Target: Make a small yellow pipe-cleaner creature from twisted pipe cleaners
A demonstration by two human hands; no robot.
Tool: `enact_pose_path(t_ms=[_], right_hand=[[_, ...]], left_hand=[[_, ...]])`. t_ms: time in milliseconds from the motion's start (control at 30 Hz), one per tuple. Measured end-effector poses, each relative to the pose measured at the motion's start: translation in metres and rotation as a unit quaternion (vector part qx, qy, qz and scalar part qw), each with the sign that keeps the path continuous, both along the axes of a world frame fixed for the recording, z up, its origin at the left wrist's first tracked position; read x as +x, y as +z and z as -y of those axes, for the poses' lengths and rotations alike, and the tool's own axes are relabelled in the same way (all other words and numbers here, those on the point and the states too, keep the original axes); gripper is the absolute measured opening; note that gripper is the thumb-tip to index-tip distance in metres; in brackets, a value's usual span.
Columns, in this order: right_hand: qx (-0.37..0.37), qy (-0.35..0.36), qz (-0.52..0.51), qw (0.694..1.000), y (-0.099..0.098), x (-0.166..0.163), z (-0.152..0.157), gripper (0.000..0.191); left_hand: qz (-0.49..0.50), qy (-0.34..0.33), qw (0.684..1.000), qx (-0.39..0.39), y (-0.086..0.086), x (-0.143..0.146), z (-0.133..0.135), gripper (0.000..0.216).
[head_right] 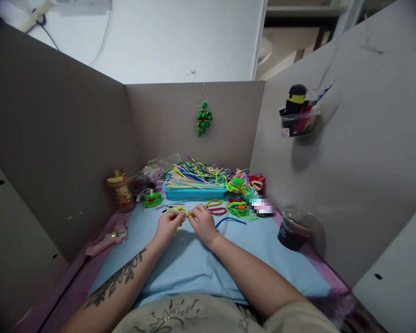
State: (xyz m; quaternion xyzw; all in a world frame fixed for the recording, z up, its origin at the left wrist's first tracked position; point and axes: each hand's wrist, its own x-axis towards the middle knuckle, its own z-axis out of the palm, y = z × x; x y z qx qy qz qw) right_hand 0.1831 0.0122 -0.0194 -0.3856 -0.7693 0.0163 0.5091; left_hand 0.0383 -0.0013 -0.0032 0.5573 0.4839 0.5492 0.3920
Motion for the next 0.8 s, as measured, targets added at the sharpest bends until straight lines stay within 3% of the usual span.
enact_pose_path(t_ms=[300,533,700,800], right_hand=[[-0.002,-0.015,0.004,1.000,0.0012,-0.0029,0.0001,0.005],[-0.033,0.035,-0.008,0.999,0.0034,-0.0011,0.0020,0.025],[-0.034,0.045,0.018,0.998,0.0016,-0.0010,0.0008,0.016],[-0.031,0.034,0.015,0.999,-0.0001,-0.0013,-0.0011,0.015]], left_hand=[[0.065,-0.027,0.997,0.005,-0.0010,0.0030,0.0002,0.031],[0.084,-0.019,0.996,0.031,-0.0053,0.0011,-0.0050,0.029],[0.064,-0.048,0.996,0.036,-0.0095,0.0012,-0.0080,0.032],[0.035,0.033,0.998,0.044,-0.0046,0.0005,-0.0058,0.039]])
